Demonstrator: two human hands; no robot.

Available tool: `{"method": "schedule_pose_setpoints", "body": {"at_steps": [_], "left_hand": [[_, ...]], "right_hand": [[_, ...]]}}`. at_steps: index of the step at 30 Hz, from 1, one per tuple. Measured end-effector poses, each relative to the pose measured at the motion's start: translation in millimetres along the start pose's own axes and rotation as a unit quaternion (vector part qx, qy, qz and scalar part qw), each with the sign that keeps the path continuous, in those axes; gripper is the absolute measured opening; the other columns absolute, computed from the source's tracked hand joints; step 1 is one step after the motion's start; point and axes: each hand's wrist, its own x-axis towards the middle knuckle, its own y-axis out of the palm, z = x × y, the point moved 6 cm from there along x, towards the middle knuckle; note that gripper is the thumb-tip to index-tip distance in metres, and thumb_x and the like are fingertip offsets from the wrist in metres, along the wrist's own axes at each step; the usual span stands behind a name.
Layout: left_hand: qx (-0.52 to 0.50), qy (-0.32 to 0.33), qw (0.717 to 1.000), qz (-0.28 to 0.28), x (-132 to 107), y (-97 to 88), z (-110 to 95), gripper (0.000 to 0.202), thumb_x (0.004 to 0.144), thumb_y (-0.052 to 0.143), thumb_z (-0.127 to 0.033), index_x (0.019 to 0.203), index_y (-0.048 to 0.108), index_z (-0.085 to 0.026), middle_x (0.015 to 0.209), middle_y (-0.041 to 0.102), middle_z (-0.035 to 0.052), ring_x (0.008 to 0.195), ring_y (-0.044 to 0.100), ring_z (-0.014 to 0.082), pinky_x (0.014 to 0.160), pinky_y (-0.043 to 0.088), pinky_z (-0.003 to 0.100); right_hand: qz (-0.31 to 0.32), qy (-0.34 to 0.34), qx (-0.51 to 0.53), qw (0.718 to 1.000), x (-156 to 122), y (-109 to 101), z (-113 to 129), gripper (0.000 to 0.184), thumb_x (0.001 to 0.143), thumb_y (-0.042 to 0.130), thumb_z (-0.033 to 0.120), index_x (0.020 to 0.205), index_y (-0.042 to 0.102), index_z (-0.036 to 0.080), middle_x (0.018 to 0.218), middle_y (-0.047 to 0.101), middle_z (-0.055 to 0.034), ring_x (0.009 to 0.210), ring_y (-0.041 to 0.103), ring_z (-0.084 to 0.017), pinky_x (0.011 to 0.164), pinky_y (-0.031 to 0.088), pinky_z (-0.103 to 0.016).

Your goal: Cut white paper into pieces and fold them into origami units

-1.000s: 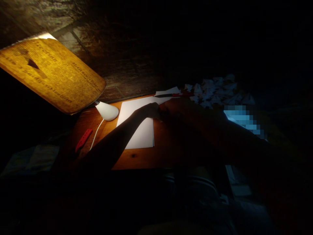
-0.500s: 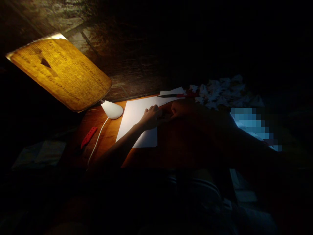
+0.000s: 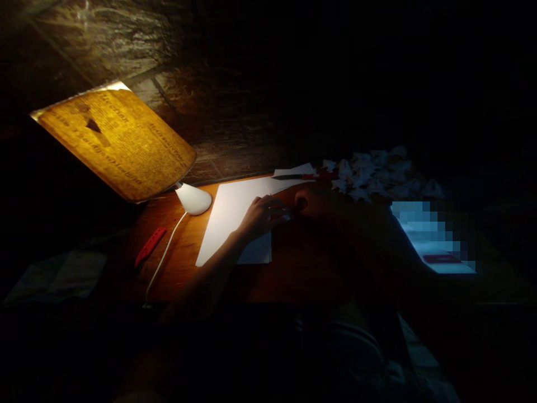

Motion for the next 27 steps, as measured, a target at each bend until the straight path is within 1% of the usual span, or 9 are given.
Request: {"method": "schedule_pose_setpoints", "body": {"at_steps": [4, 6, 9, 12, 15, 19, 21, 24, 27], "left_hand": [[-0.045, -0.004, 0.999, -0.015, 3.2, 3.8, 4.8, 0.015, 0.094, 0.080, -0.033, 0.109, 0.083, -0.030, 0.105, 0.079, 0.0054, 0.101, 0.067, 0.0241, 0.091, 0.048, 0.040], [-0.076, -0.009, 0.997, -0.009, 5.5, 7.1, 9.1, 0.013, 0.093, 0.081, -0.033, 0.105, 0.084, -0.028, 0.096, 0.078, 0.0056, 0.094, 0.068, 0.0235, 0.087, 0.049, 0.038], [-0.097, -0.014, 0.995, -0.008, 8.4, 10.1, 15.3, 0.010, 0.090, 0.083, -0.033, 0.095, 0.083, -0.024, 0.089, 0.076, 0.0054, 0.088, 0.066, 0.0225, 0.082, 0.050, 0.037], [-0.083, -0.013, 0.996, -0.017, 9.0, 10.9, 17.0, 0.015, 0.089, 0.084, -0.035, 0.097, 0.081, -0.023, 0.086, 0.074, 0.0047, 0.085, 0.065, 0.0223, 0.080, 0.049, 0.036], [-0.062, -0.022, 0.997, -0.028, 6.9, 8.2, 14.4, 0.017, 0.091, 0.081, -0.035, 0.103, 0.078, -0.022, 0.092, 0.074, 0.0053, 0.090, 0.066, 0.0233, 0.082, 0.049, 0.036], [-0.063, -0.003, 0.998, -0.007, 3.8, 2.7, 6.1, 0.010, 0.095, 0.075, -0.032, 0.098, 0.076, -0.022, 0.093, 0.074, 0.0052, 0.091, 0.066, 0.0224, 0.084, 0.048, 0.036], [-0.066, 0.020, 0.998, 0.007, 2.6, 0.1, 1.9, 0.011, 0.095, 0.076, -0.033, 0.100, 0.077, -0.023, 0.097, 0.076, 0.0049, 0.094, 0.067, 0.0228, 0.086, 0.048, 0.037], [-0.051, 0.021, 0.998, 0.008, 2.2, -3.5, 0.3, 0.021, 0.090, 0.080, -0.039, 0.105, 0.077, -0.025, 0.104, 0.077, 0.0058, 0.100, 0.068, 0.0251, 0.088, 0.048, 0.039], [-0.042, 0.014, 0.999, 0.015, 3.4, -3.6, -1.5, 0.013, 0.091, 0.077, -0.034, 0.099, 0.078, -0.024, 0.104, 0.078, 0.0064, 0.100, 0.069, 0.0260, 0.088, 0.048, 0.040]], "right_hand": [[-0.017, -0.063, 0.059, 0.996, -3.8, 4.5, -1.9, 0.019, 0.079, 0.082, 0.024, 0.098, 0.079, 0.024, 0.096, 0.079, -0.0016, 0.083, 0.068, -0.019, 0.069, 0.040, -0.029], [-0.026, -0.100, 0.084, 0.991, -6.0, 6.4, -0.3, 0.018, 0.080, 0.078, 0.018, 0.096, 0.081, 0.025, 0.099, 0.078, -0.0016, 0.088, 0.069, -0.019, 0.075, 0.043, -0.029], [-0.037, -0.157, 0.128, 0.979, -9.3, 7.1, 6.0, 0.019, 0.080, 0.072, 0.012, 0.093, 0.081, 0.022, 0.099, 0.075, -0.0031, 0.087, 0.068, -0.018, 0.078, 0.046, -0.029], [-0.048, -0.188, 0.173, 0.966, -12.1, 4.9, 11.9, 0.017, 0.079, 0.072, 0.012, 0.092, 0.079, 0.020, 0.100, 0.073, -0.0039, 0.087, 0.068, -0.018, 0.078, 0.048, -0.029], [-0.033, -0.191, 0.159, 0.968, -13.0, 6.0, 14.4, 0.010, 0.081, 0.076, 0.015, 0.089, 0.078, 0.020, 0.097, 0.073, -0.0044, 0.085, 0.068, -0.019, 0.076, 0.048, -0.029], [-0.013, -0.194, 0.131, 0.972, -11.5, 8.2, 13.7, 0.017, 0.080, 0.072, 0.008, 0.090, 0.080, 0.019, 0.099, 0.077, -0.0062, 0.089, 0.070, -0.021, 0.081, 0.049, -0.031], [-0.007, -0.198, 0.133, 0.971, -10.5, 8.4, 13.4, 0.020, 0.080, 0.071, 0.006, 0.090, 0.081, 0.019, 0.101, 0.077, -0.0065, 0.091, 0.071, -0.020, 0.083, 0.050, -0.032], [-0.002, -0.197, 0.131, 0.972, -10.4, 7.5, 14.4, 0.017, 0.080, 0.073, 0.009, 0.091, 0.081, 0.019, 0.101, 0.076, -0.0065, 0.088, 0.070, -0.020, 0.080, 0.050, -0.031], [-0.003, -0.192, 0.114, 0.975, -12.4, 6.2, 16.8, 0.014, 0.080, 0.074, 0.011, 0.090, 0.079, 0.019, 0.099, 0.074, -0.0064, 0.087, 0.069, -0.020, 0.078, 0.049, -0.031]]}}
